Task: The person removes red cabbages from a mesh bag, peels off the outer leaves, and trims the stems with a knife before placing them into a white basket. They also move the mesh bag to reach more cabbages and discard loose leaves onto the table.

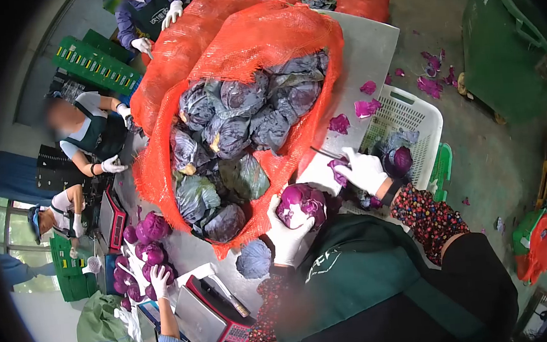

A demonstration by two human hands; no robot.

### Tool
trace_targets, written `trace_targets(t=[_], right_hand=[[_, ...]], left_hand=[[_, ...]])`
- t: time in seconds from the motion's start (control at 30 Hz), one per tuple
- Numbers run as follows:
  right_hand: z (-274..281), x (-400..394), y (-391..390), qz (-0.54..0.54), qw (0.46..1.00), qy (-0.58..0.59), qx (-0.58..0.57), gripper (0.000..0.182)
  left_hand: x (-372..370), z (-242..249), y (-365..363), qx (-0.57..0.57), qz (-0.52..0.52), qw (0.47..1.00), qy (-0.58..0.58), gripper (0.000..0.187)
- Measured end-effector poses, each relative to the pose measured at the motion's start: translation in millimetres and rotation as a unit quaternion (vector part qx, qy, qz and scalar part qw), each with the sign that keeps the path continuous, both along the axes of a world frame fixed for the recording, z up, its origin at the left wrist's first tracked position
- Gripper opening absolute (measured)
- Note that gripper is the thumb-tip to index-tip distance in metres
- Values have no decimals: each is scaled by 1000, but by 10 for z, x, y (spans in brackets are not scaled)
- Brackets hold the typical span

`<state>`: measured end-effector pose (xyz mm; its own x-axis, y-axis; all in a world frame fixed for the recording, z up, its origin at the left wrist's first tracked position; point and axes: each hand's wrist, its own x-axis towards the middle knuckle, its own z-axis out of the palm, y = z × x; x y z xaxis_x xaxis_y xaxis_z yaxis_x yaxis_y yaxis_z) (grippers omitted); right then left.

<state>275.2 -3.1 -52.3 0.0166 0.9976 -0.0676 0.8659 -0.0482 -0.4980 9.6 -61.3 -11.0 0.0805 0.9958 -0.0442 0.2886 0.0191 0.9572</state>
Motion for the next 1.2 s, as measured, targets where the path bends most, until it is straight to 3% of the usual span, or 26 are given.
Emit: trace_targets(t=[0.1,0.17,0.23,0.3,0.33,0.37,0.43,0.47,0.57,0.63,0.7,0.73,0.77,0.8,0.9,0.97,1.0,1.03,1.13,1.2], right_hand=[[296,-282,-190,56,991,62,101,69],[637,-347,-208,133,983,112,-53,82],[580,-335,-192,129,984,119,-32,80],[589,-198,-22,185,970,148,-49,72],[610,-131,6,198,964,176,9,54],[614,-144,5,197,965,176,9,54],[616,-198,-12,152,980,130,1,40],[484,-226,-33,144,984,69,86,29],[234,-246,54,82,989,92,85,27],[-42,-75,192,-3,997,49,59,23],[-356,194,180,-20,1000,15,12,21],[-310,291,163,-32,999,6,-8,22],[-282,368,73,-43,998,-2,-36,24],[-316,418,-35,-10,999,-7,39,33],[414,117,-242,12,995,21,97,55],[266,-99,-287,84,994,66,39,62],[380,-193,-317,104,982,156,12,68],[468,-263,-322,116,965,218,-92,76],[255,-363,-293,138,950,274,-63,83],[268,-289,-241,177,920,329,-119,79]], left_hand=[[113,-47,47,-3,26,999,-33,100],[198,-56,80,13,-1,999,40,101],[288,-19,135,-2,-28,1000,-3,101],[339,21,173,49,-29,998,16,96],[347,57,194,61,-51,996,41,98],[364,74,207,61,-52,996,41,98],[402,102,224,52,-56,994,76,99],[417,117,239,45,-56,992,108,100],[418,94,264,38,-59,992,109,100],[290,116,247,28,-71,991,109,102],[-1,-77,185,100,-91,977,167,104],[-86,-111,150,36,-66,995,60,107],[-171,-173,95,-10,-43,999,-23,112],[-207,-167,50,-2,-27,1000,-12,116],[-139,-8,68,-18,9,1000,-20,121],[-75,60,151,50,-52,981,181,116],[-9,145,180,51,-57,985,157,110],[3,151,197,53,-61,984,156,110],[-112,126,222,11,-110,978,175,115],[-98,109,224,19,-100,985,142,114]])
